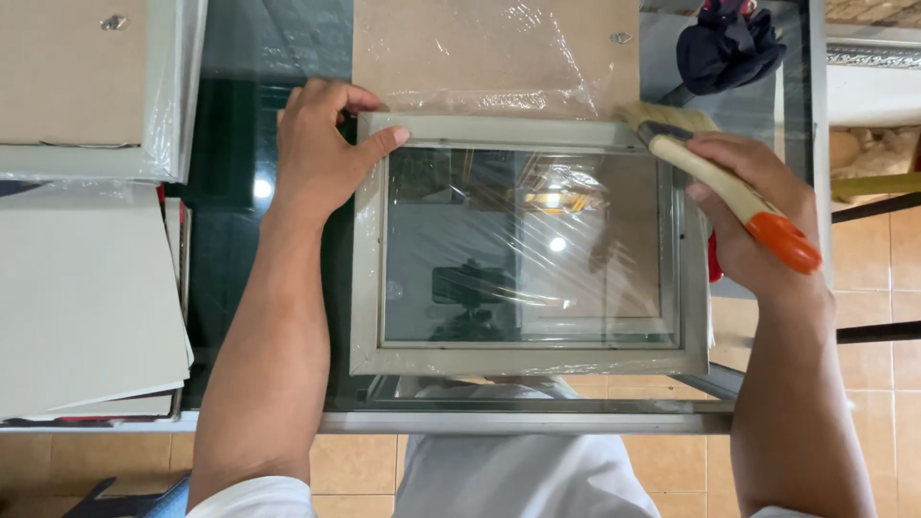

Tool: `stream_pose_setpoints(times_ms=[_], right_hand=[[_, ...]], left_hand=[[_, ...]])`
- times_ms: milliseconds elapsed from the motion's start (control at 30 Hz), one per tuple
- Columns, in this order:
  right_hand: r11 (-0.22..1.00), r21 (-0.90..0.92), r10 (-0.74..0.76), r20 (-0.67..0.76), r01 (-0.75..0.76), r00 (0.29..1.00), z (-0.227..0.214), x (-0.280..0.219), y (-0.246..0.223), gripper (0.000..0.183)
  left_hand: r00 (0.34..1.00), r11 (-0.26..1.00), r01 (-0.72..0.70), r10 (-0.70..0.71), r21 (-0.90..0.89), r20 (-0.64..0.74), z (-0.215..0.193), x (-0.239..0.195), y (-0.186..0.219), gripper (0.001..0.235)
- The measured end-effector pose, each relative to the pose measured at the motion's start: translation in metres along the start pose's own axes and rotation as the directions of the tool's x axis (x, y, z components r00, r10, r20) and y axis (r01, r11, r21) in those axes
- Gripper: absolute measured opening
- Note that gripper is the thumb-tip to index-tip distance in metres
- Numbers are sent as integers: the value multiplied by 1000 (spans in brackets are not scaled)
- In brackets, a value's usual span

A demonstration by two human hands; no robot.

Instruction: Assembling a picture frame by cleaning the glass, inserting a printed photo, and securing the backing board.

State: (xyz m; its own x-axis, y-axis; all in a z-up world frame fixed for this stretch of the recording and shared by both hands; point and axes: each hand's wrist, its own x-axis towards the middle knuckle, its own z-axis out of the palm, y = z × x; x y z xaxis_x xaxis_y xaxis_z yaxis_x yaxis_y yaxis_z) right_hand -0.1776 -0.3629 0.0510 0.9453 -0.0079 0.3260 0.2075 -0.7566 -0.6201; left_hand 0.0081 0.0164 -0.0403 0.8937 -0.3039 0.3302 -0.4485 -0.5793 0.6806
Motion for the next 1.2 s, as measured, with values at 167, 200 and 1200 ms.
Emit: stream_pose_setpoints(times_ms=[167,200,1200], right_hand=[[999,-25,34,126,-31,991,-22,-50,-1,31],[997,-53,67,187,-58,980,-27,-61,-11,38],[936,334,-235,366,109,900,35,19,-92,36]], left_hand=[[999,999,8,-9,53,35,3,4,-3,40],[998,998,34,-37,56,50,2,4,-3,40],[993,994,-110,110,9,-33,11,4,-18,26]])
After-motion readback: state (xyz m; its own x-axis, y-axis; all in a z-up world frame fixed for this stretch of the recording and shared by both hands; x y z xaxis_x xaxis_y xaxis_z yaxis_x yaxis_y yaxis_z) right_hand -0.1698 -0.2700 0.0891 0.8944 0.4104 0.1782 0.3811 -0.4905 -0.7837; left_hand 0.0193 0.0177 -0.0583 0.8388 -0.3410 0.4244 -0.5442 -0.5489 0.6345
